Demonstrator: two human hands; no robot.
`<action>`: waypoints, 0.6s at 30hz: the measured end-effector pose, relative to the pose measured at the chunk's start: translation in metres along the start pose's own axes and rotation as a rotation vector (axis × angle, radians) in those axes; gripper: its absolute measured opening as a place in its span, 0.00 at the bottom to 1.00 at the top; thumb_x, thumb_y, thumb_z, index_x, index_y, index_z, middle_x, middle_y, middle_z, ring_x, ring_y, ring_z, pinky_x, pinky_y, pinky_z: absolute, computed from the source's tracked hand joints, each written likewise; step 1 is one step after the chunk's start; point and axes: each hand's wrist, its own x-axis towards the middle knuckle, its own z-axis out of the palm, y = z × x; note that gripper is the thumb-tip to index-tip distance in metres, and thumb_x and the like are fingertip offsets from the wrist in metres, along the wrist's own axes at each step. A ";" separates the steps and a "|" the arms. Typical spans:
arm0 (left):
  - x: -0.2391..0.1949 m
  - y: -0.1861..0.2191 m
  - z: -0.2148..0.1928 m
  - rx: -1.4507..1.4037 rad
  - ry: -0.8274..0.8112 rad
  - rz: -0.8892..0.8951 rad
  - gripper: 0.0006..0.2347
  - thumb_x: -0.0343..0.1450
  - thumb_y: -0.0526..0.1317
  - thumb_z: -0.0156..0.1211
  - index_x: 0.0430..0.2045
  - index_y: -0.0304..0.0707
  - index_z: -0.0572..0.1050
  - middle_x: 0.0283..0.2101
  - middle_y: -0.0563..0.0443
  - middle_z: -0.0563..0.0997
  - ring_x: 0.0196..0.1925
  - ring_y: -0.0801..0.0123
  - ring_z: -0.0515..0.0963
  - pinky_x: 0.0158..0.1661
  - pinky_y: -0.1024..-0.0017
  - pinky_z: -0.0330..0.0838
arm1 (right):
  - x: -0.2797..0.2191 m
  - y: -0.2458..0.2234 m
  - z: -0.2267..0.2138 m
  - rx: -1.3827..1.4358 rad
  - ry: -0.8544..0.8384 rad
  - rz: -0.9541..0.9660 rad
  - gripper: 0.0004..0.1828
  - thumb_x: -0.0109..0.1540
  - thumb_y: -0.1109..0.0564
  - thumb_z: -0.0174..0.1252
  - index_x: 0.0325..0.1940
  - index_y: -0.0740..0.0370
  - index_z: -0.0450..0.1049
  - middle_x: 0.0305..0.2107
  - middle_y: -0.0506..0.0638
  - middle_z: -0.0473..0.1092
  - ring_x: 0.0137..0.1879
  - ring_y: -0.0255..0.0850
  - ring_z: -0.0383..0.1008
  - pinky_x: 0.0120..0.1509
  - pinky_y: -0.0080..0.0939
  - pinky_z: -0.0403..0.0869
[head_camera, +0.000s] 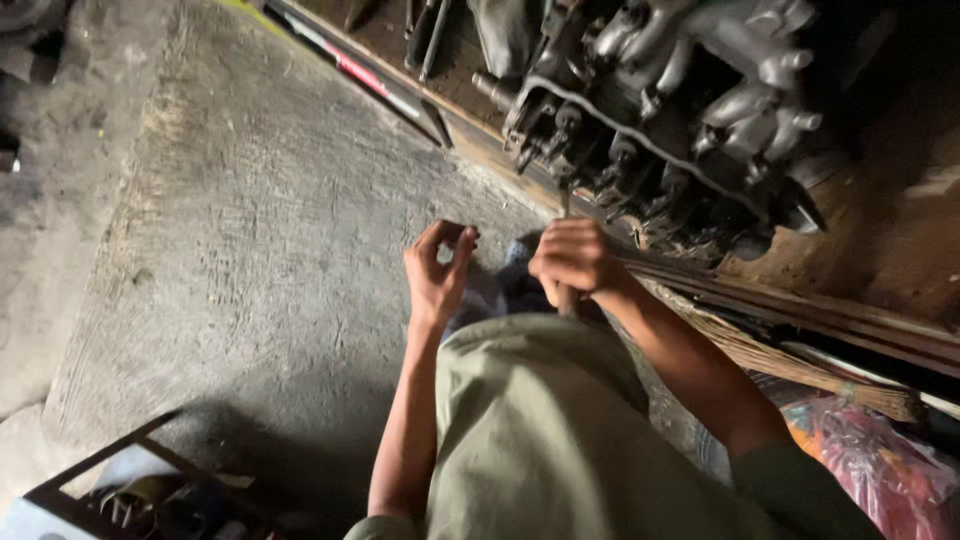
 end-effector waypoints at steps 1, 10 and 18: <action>0.005 0.000 -0.002 -0.023 -0.004 -0.006 0.06 0.74 0.36 0.62 0.31 0.30 0.80 0.29 0.47 0.83 0.32 0.70 0.80 0.37 0.71 0.73 | 0.005 0.011 -0.002 0.016 -0.006 -0.011 0.04 0.51 0.67 0.60 0.23 0.63 0.72 0.19 0.51 0.69 0.25 0.42 0.72 0.29 0.42 0.72; -0.016 -0.018 -0.025 -0.022 0.013 -0.084 0.09 0.73 0.36 0.62 0.25 0.27 0.75 0.24 0.46 0.77 0.27 0.70 0.74 0.32 0.70 0.69 | 0.015 0.004 0.019 0.014 0.174 0.123 0.08 0.51 0.72 0.51 0.21 0.63 0.67 0.16 0.49 0.66 0.21 0.40 0.66 0.24 0.41 0.65; -0.007 -0.027 -0.040 0.060 -0.040 -0.046 0.14 0.73 0.37 0.65 0.22 0.25 0.69 0.23 0.39 0.71 0.24 0.62 0.65 0.30 0.67 0.65 | 0.019 0.044 0.042 -0.005 0.208 0.054 0.08 0.45 0.71 0.49 0.18 0.60 0.65 0.13 0.47 0.63 0.19 0.38 0.63 0.21 0.39 0.64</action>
